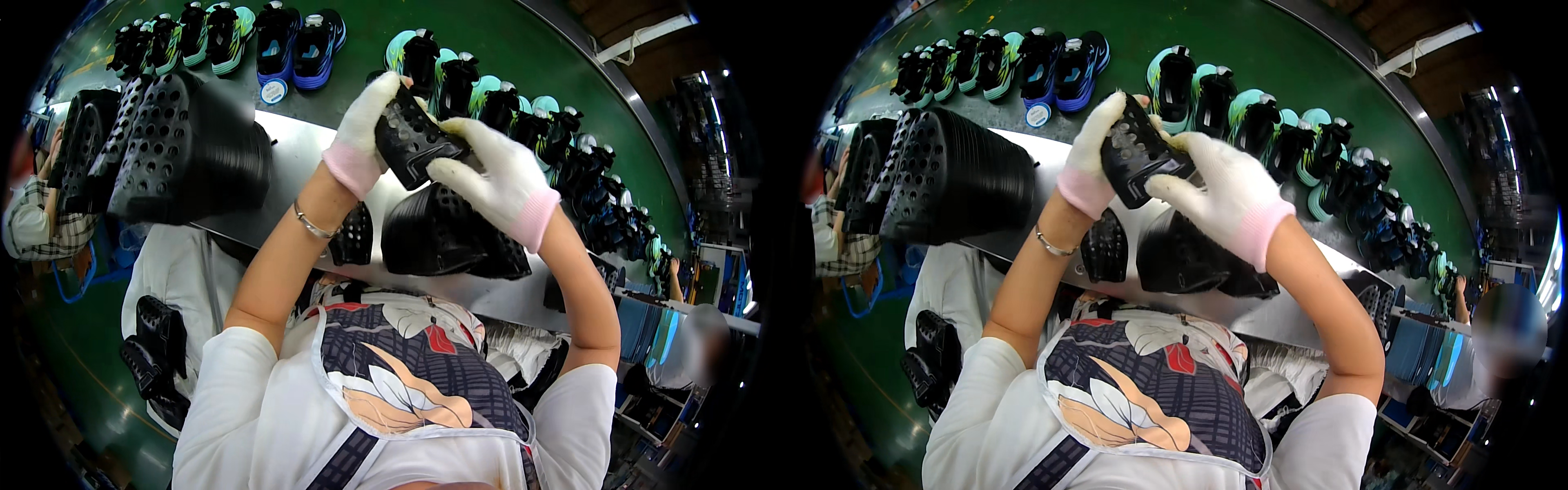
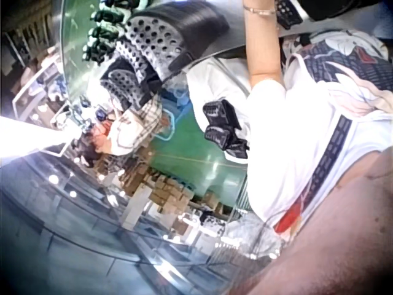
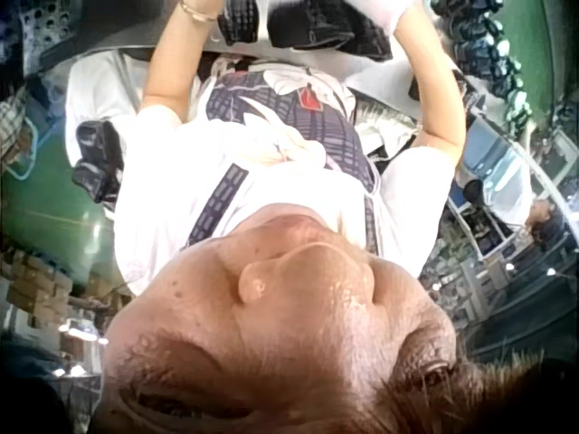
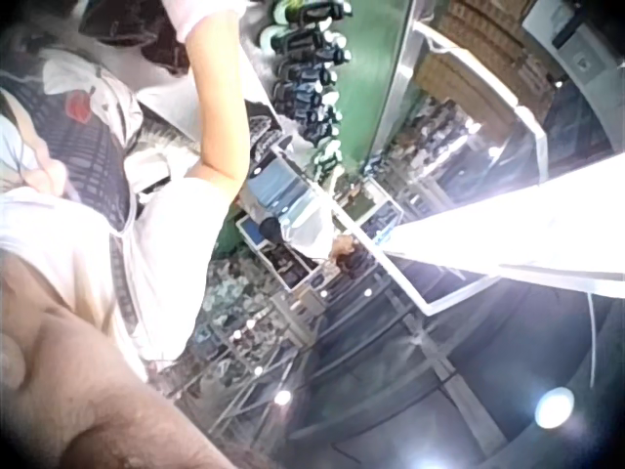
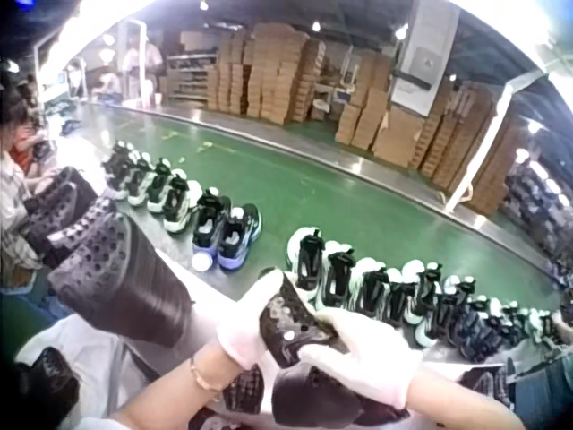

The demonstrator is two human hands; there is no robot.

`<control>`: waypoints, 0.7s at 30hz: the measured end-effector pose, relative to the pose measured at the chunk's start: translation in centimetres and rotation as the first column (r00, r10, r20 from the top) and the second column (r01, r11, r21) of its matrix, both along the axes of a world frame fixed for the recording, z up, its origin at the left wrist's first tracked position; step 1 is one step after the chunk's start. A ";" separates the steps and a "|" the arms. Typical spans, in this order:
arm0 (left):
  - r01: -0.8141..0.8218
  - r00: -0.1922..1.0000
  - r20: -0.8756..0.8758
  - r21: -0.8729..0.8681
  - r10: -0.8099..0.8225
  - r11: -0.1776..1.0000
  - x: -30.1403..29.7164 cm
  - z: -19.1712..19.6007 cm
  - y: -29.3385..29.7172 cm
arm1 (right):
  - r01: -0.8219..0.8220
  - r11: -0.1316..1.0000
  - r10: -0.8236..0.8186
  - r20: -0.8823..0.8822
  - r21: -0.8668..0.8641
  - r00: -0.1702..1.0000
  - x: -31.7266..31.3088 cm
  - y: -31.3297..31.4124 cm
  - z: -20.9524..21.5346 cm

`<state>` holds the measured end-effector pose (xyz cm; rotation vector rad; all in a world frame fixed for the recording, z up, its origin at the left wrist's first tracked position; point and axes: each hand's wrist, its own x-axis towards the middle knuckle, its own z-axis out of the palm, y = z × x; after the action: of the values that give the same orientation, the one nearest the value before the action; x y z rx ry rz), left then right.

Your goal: The person inserts black shoe insoles into teal and black sneakers on a factory assembly line. They pick up insoles from a white sack, place them into the shoes, and then move the shoes along the conveyor belt.

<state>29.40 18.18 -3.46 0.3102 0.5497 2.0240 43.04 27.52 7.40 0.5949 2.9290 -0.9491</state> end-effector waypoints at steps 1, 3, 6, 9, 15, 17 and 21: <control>-0.069 0.997 -0.030 -0.059 0.067 0.996 -0.4 -0.7 1.2 | 0.062 0.996 -0.057 0.067 -0.072 0.996 -0.6 0.4 -0.7; -0.189 0.982 -0.013 -0.224 0.191 0.956 -0.9 -1.6 3.3 | 0.088 0.994 -0.083 0.080 -0.067 0.993 -1.7 1.0 -2.1; -0.328 0.944 -0.167 -0.351 0.286 0.877 -1.4 -1.8 5.2 | 0.133 0.991 -0.132 0.075 -0.019 0.988 -3.5 2.8 -4.5; -0.339 0.886 -0.452 -0.470 0.108 0.815 -3.0 -4.3 6.0 | 0.031 0.955 -0.091 0.195 0.295 0.977 -4.8 5.2 -4.6; -0.505 0.098 -0.983 -0.184 -0.156 0.843 -3.5 -8.2 6.6 | -0.083 0.912 -0.122 0.459 0.402 0.880 -9.7 11.0 -4.1; -0.555 0.067 -0.965 -0.248 -0.254 0.794 -3.9 -8.6 7.3 | -0.099 0.875 -0.175 0.499 0.474 0.849 -12.4 10.0 -3.9; -0.583 0.014 -0.895 -0.370 -0.446 0.724 -4.6 -7.6 8.7 | -0.136 0.810 -0.256 0.552 0.571 0.794 -16.1 8.7 -6.5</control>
<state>24.76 26.91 -11.05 1.3533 2.2915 1.0485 26.97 36.26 0.94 0.8207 2.5344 0.2081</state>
